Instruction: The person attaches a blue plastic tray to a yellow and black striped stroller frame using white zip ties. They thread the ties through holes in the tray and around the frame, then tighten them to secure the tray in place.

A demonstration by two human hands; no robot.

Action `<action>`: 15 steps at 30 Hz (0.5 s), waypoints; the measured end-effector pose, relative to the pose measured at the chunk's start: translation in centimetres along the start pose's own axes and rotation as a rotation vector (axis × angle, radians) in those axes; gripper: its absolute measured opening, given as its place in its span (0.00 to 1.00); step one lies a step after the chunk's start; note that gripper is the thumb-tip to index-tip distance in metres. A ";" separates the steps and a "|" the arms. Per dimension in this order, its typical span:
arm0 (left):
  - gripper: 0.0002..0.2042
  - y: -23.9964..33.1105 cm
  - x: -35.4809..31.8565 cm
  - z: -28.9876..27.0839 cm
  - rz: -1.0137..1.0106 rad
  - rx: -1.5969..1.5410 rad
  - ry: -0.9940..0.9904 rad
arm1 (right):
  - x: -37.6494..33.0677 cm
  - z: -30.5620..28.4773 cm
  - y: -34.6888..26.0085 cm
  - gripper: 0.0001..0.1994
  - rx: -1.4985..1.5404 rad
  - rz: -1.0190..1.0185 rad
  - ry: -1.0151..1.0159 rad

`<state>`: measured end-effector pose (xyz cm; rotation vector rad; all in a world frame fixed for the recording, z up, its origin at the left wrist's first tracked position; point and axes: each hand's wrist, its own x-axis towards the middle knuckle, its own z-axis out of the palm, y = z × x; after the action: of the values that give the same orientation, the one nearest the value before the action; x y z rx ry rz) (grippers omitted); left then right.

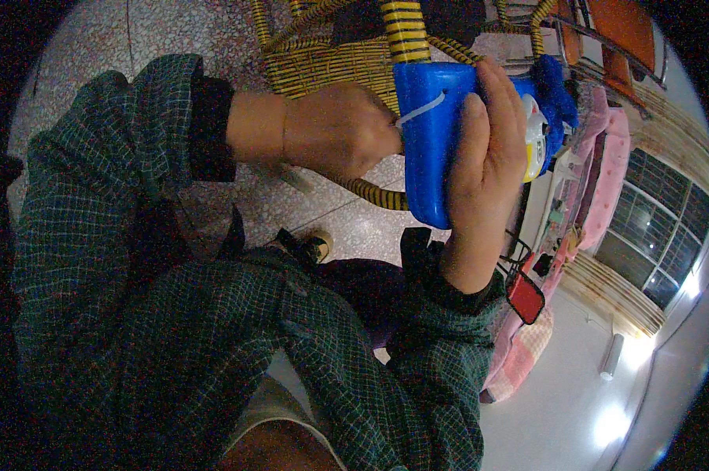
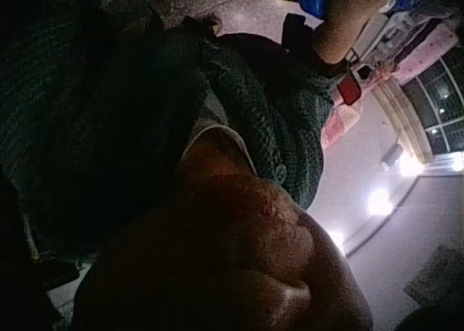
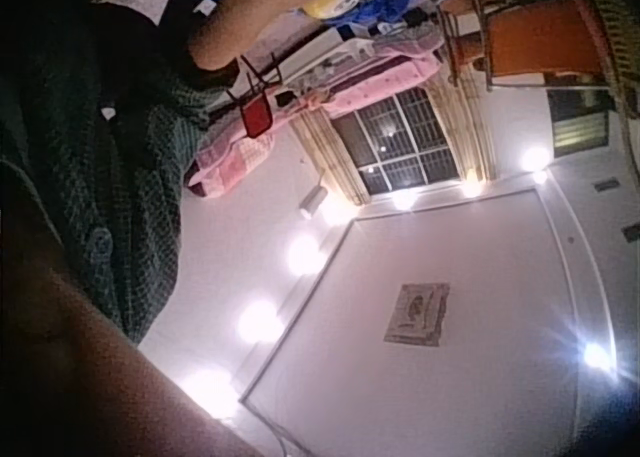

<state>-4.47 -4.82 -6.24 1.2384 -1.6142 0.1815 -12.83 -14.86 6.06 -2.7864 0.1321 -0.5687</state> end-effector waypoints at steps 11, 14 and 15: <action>0.10 0.1 -2.1 -2.6 -0.221 -0.349 0.033 | -0.1 -0.3 0.4 0.16 0.052 0.019 0.005; 0.10 0.7 -1.1 -3.6 -0.484 -0.645 0.036 | 0.0 -0.2 0.2 0.16 0.027 0.008 0.005; 0.09 0.9 -0.6 -3.6 -0.498 -0.669 0.060 | -0.1 -0.2 0.1 0.16 0.020 0.022 0.004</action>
<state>-2.94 -1.69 -4.75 1.0391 -1.1222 -0.5852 -13.00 -14.99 6.13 -2.7609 0.1574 -0.5673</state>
